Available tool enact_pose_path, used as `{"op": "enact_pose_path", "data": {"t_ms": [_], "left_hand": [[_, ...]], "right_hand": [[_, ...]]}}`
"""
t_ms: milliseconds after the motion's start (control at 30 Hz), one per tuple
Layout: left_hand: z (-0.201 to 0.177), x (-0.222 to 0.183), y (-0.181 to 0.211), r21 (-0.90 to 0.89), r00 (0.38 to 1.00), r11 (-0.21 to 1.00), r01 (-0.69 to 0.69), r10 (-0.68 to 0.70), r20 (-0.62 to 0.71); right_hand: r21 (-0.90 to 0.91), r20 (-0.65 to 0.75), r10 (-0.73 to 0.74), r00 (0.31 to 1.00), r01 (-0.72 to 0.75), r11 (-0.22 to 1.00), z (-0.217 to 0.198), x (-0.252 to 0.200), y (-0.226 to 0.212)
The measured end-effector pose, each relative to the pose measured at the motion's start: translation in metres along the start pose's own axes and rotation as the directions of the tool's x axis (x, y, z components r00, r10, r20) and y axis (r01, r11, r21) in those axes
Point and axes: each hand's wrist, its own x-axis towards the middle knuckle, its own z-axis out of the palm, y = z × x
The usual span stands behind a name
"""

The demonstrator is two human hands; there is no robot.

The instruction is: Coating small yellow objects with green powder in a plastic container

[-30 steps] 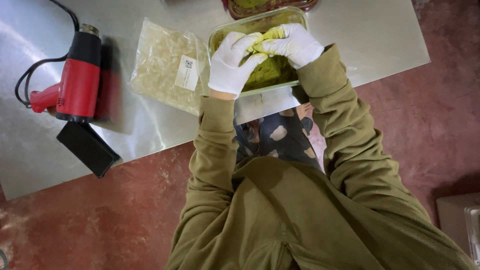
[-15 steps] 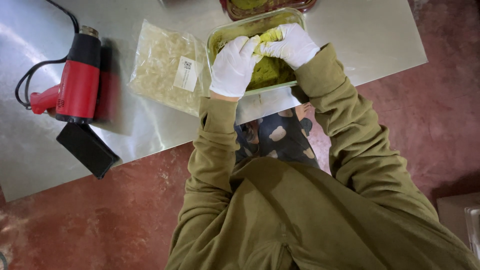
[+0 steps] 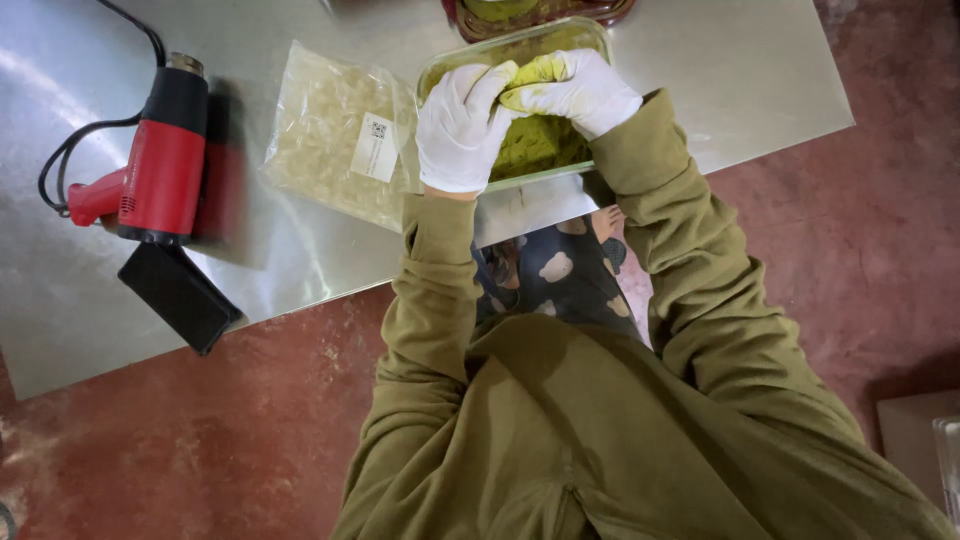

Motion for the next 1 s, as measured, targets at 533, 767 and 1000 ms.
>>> {"op": "enact_pose_path", "data": {"t_ms": [533, 767, 1000], "left_hand": [[-0.021, 0.015, 0.006, -0.372, 0.995, 0.923, 0.097, -0.1, 0.013], [-0.013, 0.004, 0.005, -0.357, 0.989, 0.923, 0.144, -0.148, 0.016], [-0.013, 0.01, -0.001, -0.369, 0.954, 0.881, 0.296, -0.293, 0.066]], "right_hand": [[-0.754, -0.039, -0.471, 0.881, 0.284, 0.593, 0.004, -0.003, -0.008], [-0.8, -0.014, -0.554, 0.832, 0.324, 0.506, 0.005, 0.002, 0.012], [-0.679, 0.016, -0.442, 0.897, 0.334, 0.654, 0.018, -0.005, -0.008]]}}
